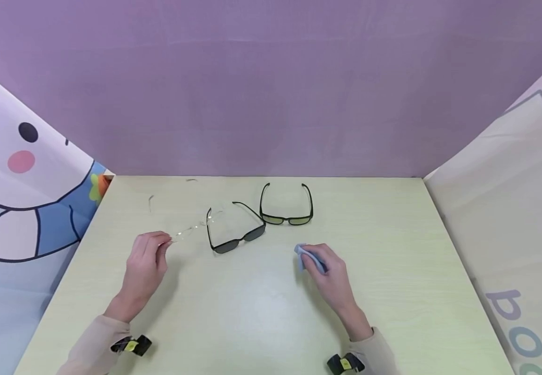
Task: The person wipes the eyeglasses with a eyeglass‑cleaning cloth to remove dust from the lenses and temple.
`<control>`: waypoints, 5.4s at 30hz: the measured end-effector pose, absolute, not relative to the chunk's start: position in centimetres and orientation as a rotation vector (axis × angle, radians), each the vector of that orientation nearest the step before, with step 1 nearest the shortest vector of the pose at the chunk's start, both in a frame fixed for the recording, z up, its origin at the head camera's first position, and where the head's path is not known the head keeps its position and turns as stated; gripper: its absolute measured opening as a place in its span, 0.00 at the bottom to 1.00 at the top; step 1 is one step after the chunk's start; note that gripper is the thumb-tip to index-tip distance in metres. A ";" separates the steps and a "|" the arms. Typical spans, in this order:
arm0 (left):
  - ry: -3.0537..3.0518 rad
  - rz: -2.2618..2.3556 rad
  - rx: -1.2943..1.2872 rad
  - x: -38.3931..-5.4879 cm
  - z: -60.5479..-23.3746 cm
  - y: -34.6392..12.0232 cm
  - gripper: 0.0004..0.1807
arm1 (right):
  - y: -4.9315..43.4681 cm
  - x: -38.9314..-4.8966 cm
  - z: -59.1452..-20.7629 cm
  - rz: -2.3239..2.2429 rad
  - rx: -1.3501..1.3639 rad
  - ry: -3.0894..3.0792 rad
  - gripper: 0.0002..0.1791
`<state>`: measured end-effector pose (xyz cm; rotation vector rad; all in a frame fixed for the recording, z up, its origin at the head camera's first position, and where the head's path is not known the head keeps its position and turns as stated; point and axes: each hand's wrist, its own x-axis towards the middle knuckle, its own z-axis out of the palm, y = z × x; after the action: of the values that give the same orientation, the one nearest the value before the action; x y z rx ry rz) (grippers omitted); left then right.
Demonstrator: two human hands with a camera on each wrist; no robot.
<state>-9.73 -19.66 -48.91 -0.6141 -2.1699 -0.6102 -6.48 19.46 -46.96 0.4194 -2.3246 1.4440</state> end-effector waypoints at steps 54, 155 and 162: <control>-2.590 -0.590 -0.704 -11.0 -53.9 -15.9 0.22 | 19.6 -6.4 -47.0 1.423 0.426 -2.347 0.14; -2.246 -1.544 -0.675 -7.6 -46.9 -5.9 0.06 | 12.9 -9.3 -47.2 0.954 1.004 -1.912 0.11; -2.270 -1.559 -0.689 -7.4 -46.7 -6.0 0.03 | 14.0 -9.9 -46.8 1.129 0.718 -2.005 0.10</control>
<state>-7.44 -5.98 -46.72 -0.6887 -2.2697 -1.5595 -9.85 13.96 -46.83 0.7184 -2.0055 1.1286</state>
